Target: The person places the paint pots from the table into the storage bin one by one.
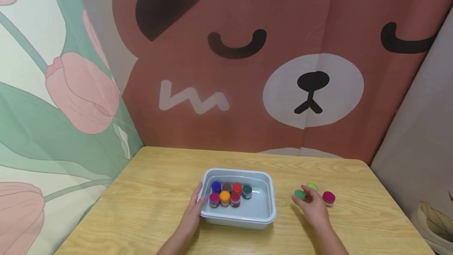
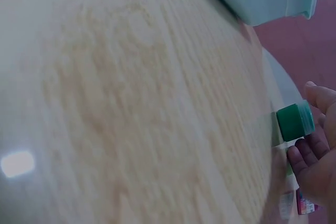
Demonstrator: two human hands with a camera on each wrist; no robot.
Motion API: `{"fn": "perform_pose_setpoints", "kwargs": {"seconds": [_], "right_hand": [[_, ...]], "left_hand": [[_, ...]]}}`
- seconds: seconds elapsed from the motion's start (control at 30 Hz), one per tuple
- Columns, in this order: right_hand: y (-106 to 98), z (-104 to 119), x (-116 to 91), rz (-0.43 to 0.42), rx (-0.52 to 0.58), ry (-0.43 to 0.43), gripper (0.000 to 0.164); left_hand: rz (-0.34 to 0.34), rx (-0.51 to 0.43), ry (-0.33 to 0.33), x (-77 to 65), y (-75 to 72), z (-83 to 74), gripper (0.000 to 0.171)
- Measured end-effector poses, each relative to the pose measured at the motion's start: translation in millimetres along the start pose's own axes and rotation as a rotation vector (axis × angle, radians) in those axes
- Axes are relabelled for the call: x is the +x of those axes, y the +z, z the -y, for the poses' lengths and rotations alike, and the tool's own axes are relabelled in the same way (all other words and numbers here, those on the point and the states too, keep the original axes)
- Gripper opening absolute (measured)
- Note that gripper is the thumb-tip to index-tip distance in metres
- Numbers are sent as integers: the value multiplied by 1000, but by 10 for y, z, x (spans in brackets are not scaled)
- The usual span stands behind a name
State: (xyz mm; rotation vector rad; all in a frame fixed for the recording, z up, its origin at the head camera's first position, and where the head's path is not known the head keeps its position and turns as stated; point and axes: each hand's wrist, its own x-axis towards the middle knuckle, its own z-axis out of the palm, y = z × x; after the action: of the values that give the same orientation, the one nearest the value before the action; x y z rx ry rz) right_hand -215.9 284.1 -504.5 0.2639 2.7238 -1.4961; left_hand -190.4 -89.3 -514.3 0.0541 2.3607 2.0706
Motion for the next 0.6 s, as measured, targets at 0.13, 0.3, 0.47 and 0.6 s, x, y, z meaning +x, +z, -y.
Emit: {"fn": "perform_pose_setpoints", "kwargs": {"seconds": [0.13,0.3,0.47,0.6], "right_hand": [[13,-21,25,-7,-12,14,78],[16,-31,48,-14,-26,27,78],[30,-55,66,-23,-66,17,75],[40,-84,81,-31,-88,13,74]], "left_hand": [[0,-2,5,2,0,-1,54],[2,-5,6,5,1,-5,54],[1,13,4,10,-4,4,54],[1,27,11,17,-7,20,54]]}}
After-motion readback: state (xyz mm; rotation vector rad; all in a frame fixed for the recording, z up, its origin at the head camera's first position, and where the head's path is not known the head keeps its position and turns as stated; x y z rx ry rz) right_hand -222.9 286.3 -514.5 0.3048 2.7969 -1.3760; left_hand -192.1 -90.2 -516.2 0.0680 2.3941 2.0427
